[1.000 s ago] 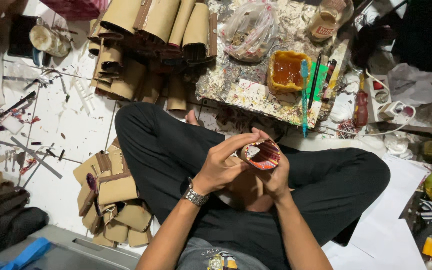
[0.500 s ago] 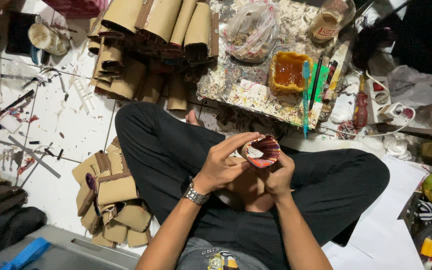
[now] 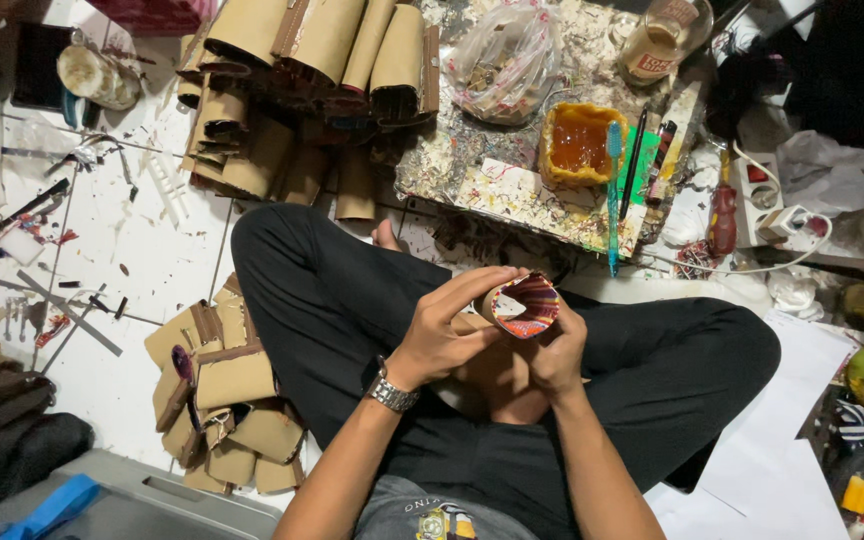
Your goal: The person sits on the floor and assembles cylindrical cardboard craft items. They apply a brown adhesive to the edges of the cardboard using a toothbrush and then attach small decorative pieces to the edges.
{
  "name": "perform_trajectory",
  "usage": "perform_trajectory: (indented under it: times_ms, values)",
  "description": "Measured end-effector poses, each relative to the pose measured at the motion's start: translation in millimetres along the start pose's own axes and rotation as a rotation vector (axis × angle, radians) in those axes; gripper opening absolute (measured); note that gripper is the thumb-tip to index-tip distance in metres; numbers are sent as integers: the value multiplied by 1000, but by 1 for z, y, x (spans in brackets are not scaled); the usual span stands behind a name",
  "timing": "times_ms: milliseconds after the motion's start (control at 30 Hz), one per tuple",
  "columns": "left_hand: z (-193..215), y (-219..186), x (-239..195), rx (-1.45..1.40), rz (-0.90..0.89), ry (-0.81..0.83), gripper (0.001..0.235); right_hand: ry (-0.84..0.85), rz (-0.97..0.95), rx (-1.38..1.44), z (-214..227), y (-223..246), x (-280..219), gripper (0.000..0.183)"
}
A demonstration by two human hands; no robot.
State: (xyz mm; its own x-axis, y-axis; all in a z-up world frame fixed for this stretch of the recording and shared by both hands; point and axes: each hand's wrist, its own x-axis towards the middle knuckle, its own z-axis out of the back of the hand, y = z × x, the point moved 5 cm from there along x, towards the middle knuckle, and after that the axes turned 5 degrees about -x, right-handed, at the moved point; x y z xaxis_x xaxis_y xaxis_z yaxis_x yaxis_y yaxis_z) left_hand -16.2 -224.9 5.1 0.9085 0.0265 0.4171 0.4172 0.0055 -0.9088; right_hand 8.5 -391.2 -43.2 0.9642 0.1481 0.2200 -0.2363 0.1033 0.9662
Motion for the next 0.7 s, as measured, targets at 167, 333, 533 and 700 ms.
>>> perform_trajectory:
  times_ms: [167,333,533,700]
  values:
    - [0,1,-2,4,18,0,49,6,3,34,0,-14,-5,26]
    - [5,5,-1,13,52,-4,65,20,-6,60,3,-56,-17,29]
    - [8,18,-1,-58,171,-1,86,59,-87,164,-8,-40,-17,29]
    - [11,30,-1,-62,293,-96,31,51,-152,49,-13,-31,-17,15]
